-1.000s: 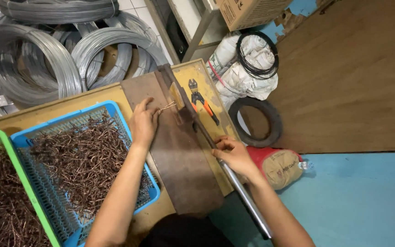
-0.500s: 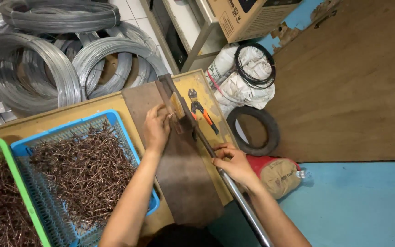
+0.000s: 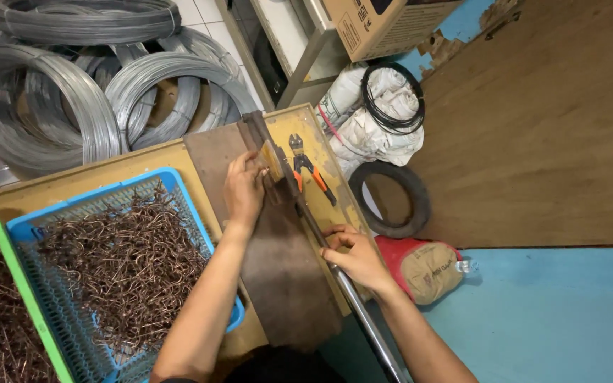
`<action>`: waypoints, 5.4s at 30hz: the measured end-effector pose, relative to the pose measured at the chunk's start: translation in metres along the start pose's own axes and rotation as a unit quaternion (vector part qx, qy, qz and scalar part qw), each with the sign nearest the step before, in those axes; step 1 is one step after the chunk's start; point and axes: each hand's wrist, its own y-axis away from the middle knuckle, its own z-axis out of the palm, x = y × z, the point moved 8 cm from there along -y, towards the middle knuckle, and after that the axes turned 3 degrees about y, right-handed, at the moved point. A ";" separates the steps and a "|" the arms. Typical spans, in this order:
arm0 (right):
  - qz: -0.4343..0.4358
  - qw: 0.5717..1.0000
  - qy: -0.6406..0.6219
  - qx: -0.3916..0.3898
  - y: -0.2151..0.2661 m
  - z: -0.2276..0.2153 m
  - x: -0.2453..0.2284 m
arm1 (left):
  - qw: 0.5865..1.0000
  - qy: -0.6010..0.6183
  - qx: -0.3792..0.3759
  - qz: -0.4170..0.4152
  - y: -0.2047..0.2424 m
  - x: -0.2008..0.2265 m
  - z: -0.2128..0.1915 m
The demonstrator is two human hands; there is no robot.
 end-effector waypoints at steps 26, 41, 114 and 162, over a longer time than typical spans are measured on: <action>0.145 0.988 -0.056 0.016 0.011 0.050 0.140 | 0.991 -0.129 0.026 0.004 0.002 0.023 -0.022; 0.453 0.881 -0.133 -0.031 0.058 0.079 0.065 | 0.988 -0.151 0.017 0.020 0.000 0.018 -0.022; 0.348 0.933 0.064 0.067 0.030 0.083 0.141 | 0.982 -0.163 0.027 0.088 0.001 0.025 -0.006; 0.316 0.893 -0.301 -0.109 0.042 0.016 -0.001 | 0.987 -0.114 -0.088 -0.072 0.028 -0.013 0.025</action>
